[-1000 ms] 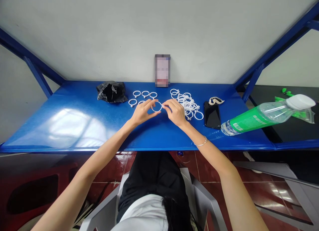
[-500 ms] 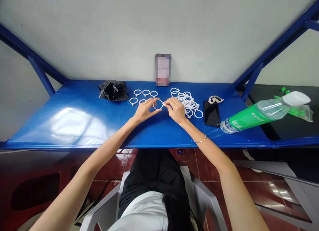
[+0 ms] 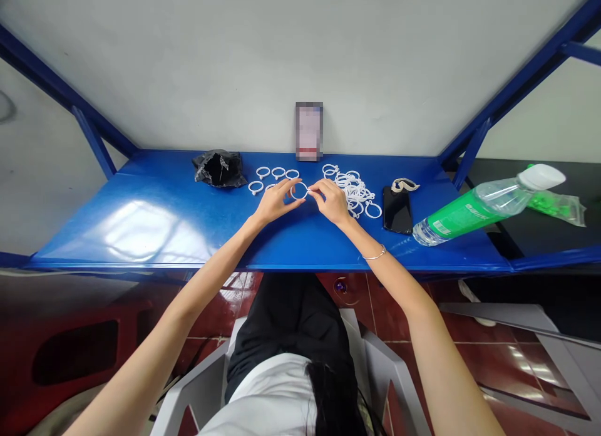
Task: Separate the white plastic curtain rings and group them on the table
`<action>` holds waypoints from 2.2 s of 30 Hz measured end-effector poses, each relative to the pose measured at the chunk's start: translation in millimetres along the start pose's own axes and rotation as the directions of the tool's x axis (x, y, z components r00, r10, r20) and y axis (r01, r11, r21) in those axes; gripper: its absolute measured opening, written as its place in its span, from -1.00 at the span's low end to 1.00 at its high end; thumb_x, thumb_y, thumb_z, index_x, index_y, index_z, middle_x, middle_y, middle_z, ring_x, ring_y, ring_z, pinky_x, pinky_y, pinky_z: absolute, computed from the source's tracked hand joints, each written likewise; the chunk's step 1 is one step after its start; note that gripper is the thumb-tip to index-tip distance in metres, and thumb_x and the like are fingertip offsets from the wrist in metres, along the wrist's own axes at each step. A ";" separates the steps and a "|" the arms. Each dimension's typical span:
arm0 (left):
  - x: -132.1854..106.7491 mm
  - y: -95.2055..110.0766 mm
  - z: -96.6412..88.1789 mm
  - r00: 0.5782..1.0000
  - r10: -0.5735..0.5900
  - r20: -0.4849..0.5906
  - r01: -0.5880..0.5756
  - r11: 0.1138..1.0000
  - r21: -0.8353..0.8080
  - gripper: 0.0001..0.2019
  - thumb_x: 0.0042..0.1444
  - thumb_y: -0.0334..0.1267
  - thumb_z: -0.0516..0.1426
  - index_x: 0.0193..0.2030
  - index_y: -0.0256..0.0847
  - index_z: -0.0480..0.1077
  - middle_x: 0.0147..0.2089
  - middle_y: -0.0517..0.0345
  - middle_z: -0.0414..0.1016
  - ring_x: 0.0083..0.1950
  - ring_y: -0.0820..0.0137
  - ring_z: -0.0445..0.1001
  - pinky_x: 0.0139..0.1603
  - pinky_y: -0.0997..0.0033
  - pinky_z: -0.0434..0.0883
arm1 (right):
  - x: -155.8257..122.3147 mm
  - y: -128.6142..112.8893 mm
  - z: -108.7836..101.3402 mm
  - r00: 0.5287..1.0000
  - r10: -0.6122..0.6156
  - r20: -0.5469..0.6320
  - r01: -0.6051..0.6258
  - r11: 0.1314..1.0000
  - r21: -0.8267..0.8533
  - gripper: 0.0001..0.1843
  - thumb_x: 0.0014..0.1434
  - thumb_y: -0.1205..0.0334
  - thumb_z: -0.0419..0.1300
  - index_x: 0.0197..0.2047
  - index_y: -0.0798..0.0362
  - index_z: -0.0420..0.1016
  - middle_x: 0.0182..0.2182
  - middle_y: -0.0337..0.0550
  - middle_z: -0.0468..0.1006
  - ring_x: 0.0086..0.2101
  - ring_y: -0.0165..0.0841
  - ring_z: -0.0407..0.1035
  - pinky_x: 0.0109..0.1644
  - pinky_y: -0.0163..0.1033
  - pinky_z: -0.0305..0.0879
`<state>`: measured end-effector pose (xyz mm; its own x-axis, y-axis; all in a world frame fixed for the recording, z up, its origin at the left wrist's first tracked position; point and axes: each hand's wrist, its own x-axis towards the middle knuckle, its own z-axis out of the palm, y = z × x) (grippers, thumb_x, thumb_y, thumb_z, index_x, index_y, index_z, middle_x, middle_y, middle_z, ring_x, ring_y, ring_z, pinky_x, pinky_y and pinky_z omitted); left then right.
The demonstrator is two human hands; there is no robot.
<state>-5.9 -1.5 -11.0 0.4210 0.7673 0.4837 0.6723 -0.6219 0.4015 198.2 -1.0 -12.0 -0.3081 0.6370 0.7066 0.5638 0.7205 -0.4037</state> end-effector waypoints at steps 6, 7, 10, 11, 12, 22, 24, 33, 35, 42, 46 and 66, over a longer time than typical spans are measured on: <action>-5.2 10.6 -12.6 0.999 -0.044 0.011 0.043 0.998 0.038 -0.54 0.21 -0.05 0.21 0.18 -0.21 0.36 -0.11 0.04 0.52 -0.23 0.38 0.52 -0.32 0.50 0.34 | 0.6 -2.7 1.1 0.999 -0.036 0.009 0.036 0.999 -0.003 -0.82 0.33 0.18 0.14 -0.27 0.02 0.51 -0.37 -0.12 0.58 -0.32 -0.26 0.46 -0.21 -0.16 0.40; -9.1 14.0 -13.2 0.998 -0.068 -0.007 0.068 0.997 0.044 -0.55 0.21 -0.05 0.21 0.17 -0.20 0.37 -0.12 0.05 0.53 -0.24 0.38 0.52 -0.33 0.50 0.34 | 0.3 -3.8 1.7 0.999 -0.043 0.017 0.043 0.999 0.000 -0.83 0.33 0.19 0.14 -0.27 0.02 0.51 -0.37 -0.12 0.58 -0.32 -0.27 0.45 -0.21 -0.16 0.40; -22.3 24.7 -9.5 0.981 -0.175 -0.089 0.178 0.984 0.029 -0.58 0.21 -0.07 0.21 0.16 -0.18 0.38 -0.16 0.07 0.54 -0.27 0.37 0.51 -0.36 0.49 0.32 | -0.7 -6.8 3.7 0.997 -0.073 0.037 0.073 0.997 0.009 -0.84 0.33 0.22 0.15 -0.27 0.03 0.51 -0.35 -0.11 0.59 -0.32 -0.27 0.46 -0.23 -0.17 0.40; -26.0 27.8 -6.8 0.973 -0.203 -0.113 0.205 0.979 0.013 -0.59 0.21 -0.08 0.21 0.15 -0.17 0.38 -0.17 0.07 0.54 -0.28 0.38 0.50 -0.36 0.48 0.32 | -1.1 -7.4 4.1 0.996 -0.083 0.043 0.082 0.997 0.010 -0.84 0.33 0.22 0.14 -0.27 0.03 0.52 -0.35 -0.11 0.59 -0.31 -0.27 0.46 -0.22 -0.17 0.41; -28.8 30.4 -3.9 0.965 -0.225 -0.137 0.227 0.974 -0.005 -0.59 0.21 -0.09 0.21 0.15 -0.17 0.38 -0.18 0.08 0.54 -0.29 0.38 0.50 -0.36 0.48 0.32 | -1.4 -7.8 4.3 0.995 -0.090 0.048 0.090 0.996 0.010 -0.84 0.33 0.22 0.14 -0.26 0.03 0.52 -0.34 -0.10 0.60 -0.30 -0.26 0.47 -0.21 -0.16 0.41; -25.6 33.3 1.7 0.952 -0.243 -0.189 0.232 0.970 -0.076 -0.58 0.21 -0.11 0.21 0.17 -0.19 0.36 -0.23 0.12 0.52 -0.27 0.42 0.49 -0.34 0.51 0.35 | -0.5 -6.6 0.4 0.996 -0.089 0.002 0.089 0.996 0.020 -0.83 0.34 0.21 0.14 -0.26 0.03 0.52 -0.35 -0.11 0.59 -0.31 -0.28 0.47 -0.22 -0.18 0.42; -18.9 31.8 -0.6 0.962 -0.216 -0.169 0.208 0.976 -0.064 -0.57 0.22 -0.12 0.21 0.18 -0.20 0.35 -0.22 0.10 0.53 -0.27 0.41 0.49 -0.33 0.50 0.36 | 0.2 -5.7 -1.1 0.997 -0.076 -0.024 0.077 0.997 0.023 -0.83 0.34 0.19 0.14 -0.26 0.03 0.52 -0.36 -0.12 0.58 -0.34 -0.29 0.46 -0.24 -0.18 0.41; 14.6 4.6 -3.9 1.000 0.004 -0.004 -0.004 0.997 0.081 -0.52 0.21 -0.11 0.20 0.22 -0.26 0.33 -0.15 0.04 0.54 -0.20 0.34 0.53 -0.27 0.47 0.39 | 0.8 0.6 -4.8 0.997 -0.003 -0.071 0.006 0.999 0.044 -0.81 0.33 0.15 0.15 -0.26 0.04 0.51 -0.41 -0.14 0.54 -0.41 -0.31 0.42 -0.31 -0.20 0.38; 14.5 -2.7 -3.8 0.999 0.041 0.000 -0.041 0.994 0.102 -0.52 0.22 -0.08 0.19 0.21 -0.25 0.34 -0.12 0.01 0.55 -0.15 0.32 0.55 -0.26 0.47 0.40 | -0.1 0.1 -3.3 0.999 0.007 -0.046 -0.005 0.999 0.037 -0.82 0.33 0.16 0.15 -0.26 0.03 0.51 -0.41 -0.14 0.54 -0.40 -0.31 0.42 -0.30 -0.20 0.38; 11.3 -21.3 -0.6 0.989 0.149 -0.016 -0.146 0.983 0.113 -0.53 0.22 0.01 0.16 0.15 -0.26 0.38 -0.11 -0.03 0.57 -0.10 0.28 0.58 -0.17 0.42 0.47 | -2.3 -3.2 0.7 0.997 0.065 0.047 -0.065 0.998 0.005 -0.84 0.35 0.16 0.12 -0.20 0.01 0.49 -0.38 -0.13 0.54 -0.35 -0.29 0.45 -0.25 -0.18 0.40; 6.9 -21.3 2.8 0.983 0.152 -0.103 -0.141 0.984 0.109 -0.55 0.21 0.04 0.17 0.10 -0.25 0.41 -0.16 -0.02 0.58 -0.15 0.30 0.59 -0.20 0.42 0.46 | -2.6 -5.3 0.7 0.997 0.051 0.058 -0.051 0.999 0.006 -0.87 0.35 0.20 0.13 -0.17 0.02 0.48 -0.36 -0.13 0.56 -0.33 -0.28 0.47 -0.23 -0.18 0.41; -1.5 -4.7 1.0 0.941 0.192 -0.280 -0.183 0.981 0.060 -0.61 0.24 0.05 0.15 -0.07 -0.27 0.46 -0.46 0.20 0.47 -0.48 0.50 0.43 -0.44 0.52 0.27 | -2.0 -21.3 -4.7 0.997 0.074 -0.029 -0.067 0.978 0.196 -0.89 0.33 0.20 0.17 -0.20 0.00 0.50 -0.31 -0.14 0.58 -0.37 -0.34 0.47 -0.25 -0.18 0.47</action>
<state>-9.1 0.5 -14.4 0.3546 0.5586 0.7499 0.6193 -0.7411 0.2592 190.5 -18.9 -2.0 -0.2430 0.6803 0.6914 0.4222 0.7159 -0.5560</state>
